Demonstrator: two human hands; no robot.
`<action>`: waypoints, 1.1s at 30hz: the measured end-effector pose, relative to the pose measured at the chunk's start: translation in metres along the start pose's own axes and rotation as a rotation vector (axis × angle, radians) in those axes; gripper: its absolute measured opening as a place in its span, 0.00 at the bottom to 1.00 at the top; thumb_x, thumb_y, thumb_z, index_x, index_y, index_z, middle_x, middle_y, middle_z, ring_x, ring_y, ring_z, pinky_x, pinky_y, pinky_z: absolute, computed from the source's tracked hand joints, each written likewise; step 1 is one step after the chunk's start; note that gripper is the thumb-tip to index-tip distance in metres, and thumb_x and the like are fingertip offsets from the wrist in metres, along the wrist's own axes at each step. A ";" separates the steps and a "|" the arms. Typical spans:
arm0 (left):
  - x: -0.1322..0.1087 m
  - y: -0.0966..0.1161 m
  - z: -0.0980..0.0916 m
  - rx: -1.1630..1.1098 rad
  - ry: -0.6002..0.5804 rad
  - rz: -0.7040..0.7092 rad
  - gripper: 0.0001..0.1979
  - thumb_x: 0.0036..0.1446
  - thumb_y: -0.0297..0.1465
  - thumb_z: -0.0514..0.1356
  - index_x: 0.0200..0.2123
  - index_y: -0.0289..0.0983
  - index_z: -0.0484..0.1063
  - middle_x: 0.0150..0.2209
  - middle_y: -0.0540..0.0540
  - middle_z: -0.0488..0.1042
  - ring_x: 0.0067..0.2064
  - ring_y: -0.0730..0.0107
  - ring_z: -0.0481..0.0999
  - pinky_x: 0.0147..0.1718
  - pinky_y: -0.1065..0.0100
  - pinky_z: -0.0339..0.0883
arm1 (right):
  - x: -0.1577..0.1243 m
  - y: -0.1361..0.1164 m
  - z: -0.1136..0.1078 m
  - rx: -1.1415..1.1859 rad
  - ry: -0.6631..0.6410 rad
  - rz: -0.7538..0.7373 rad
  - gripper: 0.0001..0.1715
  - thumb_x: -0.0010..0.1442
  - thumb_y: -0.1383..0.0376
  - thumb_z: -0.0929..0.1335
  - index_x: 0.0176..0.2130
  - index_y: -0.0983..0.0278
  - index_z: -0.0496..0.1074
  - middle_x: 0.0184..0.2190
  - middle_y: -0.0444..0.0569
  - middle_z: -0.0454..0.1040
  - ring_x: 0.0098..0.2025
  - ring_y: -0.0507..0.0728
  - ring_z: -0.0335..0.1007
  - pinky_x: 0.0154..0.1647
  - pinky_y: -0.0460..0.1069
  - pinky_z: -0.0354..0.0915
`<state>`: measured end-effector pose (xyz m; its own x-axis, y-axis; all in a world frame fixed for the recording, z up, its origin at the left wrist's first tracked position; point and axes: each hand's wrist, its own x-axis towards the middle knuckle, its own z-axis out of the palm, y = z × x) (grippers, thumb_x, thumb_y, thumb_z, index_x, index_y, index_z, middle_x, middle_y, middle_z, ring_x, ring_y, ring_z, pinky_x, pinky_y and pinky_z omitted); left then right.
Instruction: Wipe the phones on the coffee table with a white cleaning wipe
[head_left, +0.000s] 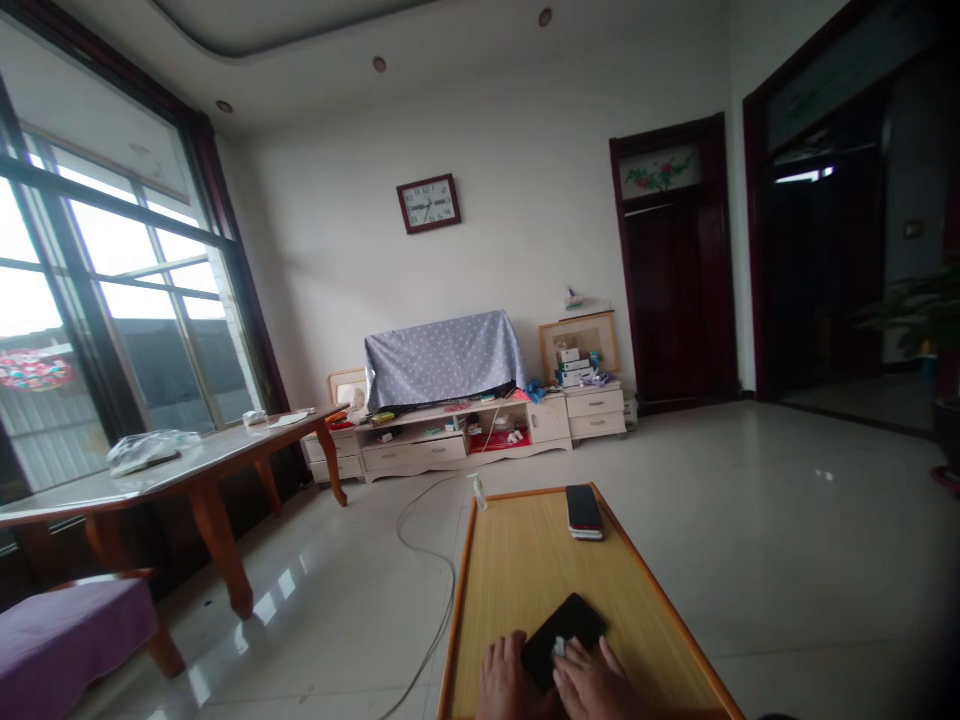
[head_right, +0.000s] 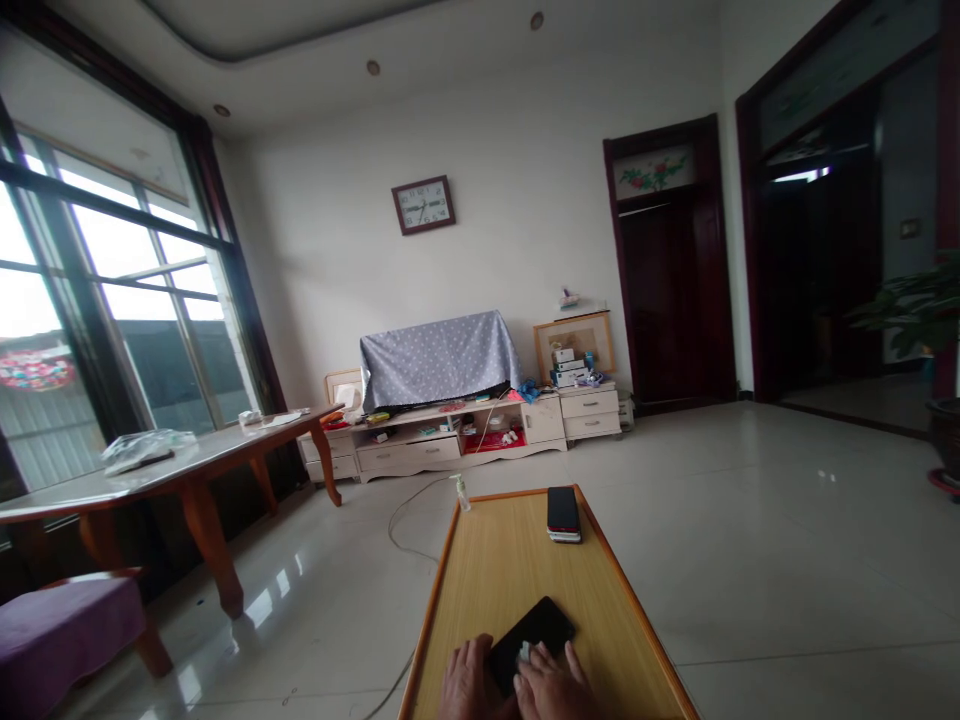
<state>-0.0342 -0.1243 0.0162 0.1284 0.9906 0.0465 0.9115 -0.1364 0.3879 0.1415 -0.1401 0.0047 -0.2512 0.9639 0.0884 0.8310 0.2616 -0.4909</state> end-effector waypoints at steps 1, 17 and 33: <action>0.001 0.000 0.001 0.006 -0.003 -0.004 0.38 0.45 0.45 0.61 0.60 0.40 0.66 0.56 0.41 0.72 0.59 0.53 0.67 0.58 0.61 0.58 | 0.002 0.004 -0.006 -0.012 0.034 0.049 0.33 0.70 0.51 0.51 0.61 0.56 0.70 0.65 0.51 0.67 0.69 0.64 0.58 0.73 0.68 0.40; 0.006 -0.004 0.008 0.053 0.004 0.010 0.37 0.46 0.44 0.60 0.60 0.40 0.65 0.56 0.42 0.72 0.59 0.53 0.68 0.58 0.63 0.58 | 0.011 0.005 -0.014 -0.002 0.078 0.105 0.31 0.71 0.53 0.51 0.60 0.55 0.71 0.64 0.50 0.68 0.69 0.64 0.57 0.72 0.72 0.33; 0.002 0.003 0.000 0.047 -0.011 0.016 0.38 0.45 0.42 0.62 0.61 0.37 0.65 0.57 0.41 0.71 0.59 0.53 0.67 0.60 0.62 0.56 | 0.026 0.008 -0.020 0.003 0.073 0.121 0.33 0.71 0.54 0.50 0.60 0.60 0.70 0.64 0.56 0.68 0.69 0.66 0.56 0.71 0.73 0.33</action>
<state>-0.0311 -0.1224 0.0169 0.1472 0.9882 0.0425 0.9267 -0.1528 0.3434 0.1518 -0.1116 0.0202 -0.1122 0.9895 0.0911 0.8518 0.1430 -0.5040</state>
